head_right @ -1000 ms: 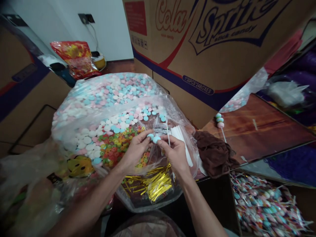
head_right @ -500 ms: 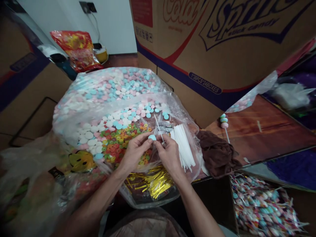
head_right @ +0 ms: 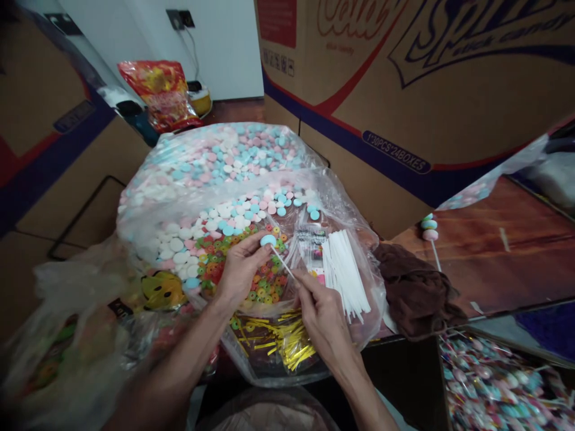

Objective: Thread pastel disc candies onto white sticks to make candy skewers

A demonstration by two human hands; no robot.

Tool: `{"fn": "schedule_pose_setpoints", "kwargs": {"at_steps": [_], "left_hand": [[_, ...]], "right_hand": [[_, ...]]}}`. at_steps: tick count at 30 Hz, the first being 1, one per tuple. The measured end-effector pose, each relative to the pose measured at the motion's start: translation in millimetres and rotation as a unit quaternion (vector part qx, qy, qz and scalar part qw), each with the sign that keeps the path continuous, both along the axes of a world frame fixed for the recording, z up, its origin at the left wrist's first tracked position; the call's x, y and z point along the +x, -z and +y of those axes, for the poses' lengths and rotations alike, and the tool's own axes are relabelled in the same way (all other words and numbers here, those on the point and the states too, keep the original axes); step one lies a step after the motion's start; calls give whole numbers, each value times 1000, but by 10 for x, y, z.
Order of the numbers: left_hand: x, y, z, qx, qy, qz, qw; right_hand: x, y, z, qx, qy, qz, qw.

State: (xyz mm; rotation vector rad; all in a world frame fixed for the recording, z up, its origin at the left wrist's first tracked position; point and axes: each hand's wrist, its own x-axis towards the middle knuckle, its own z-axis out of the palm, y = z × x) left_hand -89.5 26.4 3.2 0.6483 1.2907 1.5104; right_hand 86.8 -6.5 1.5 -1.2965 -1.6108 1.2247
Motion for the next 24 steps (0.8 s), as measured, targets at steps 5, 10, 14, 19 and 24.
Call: {"fn": "schedule_pose_setpoints", "kwargs": {"at_steps": [5, 10, 14, 19, 24], "left_hand": [[-9, 45, 8, 23, 26, 24, 999], [-39, 59, -2, 12, 58, 37, 998], [-34, 76, -10, 6, 69, 32, 997], [-10, 70, -15, -1, 61, 13, 998], [-4, 60, -8, -4, 21, 36, 999]], "right_hand": [[-9, 22, -8, -1, -15, -38, 999], [4, 6, 3, -1, -13, -50, 999], [-1, -9, -6, -1, -9, -59, 998], [0, -3, -1, -3, 0, -55, 999], [-3, -49, -15, -12, 3, -45, 999]]}}
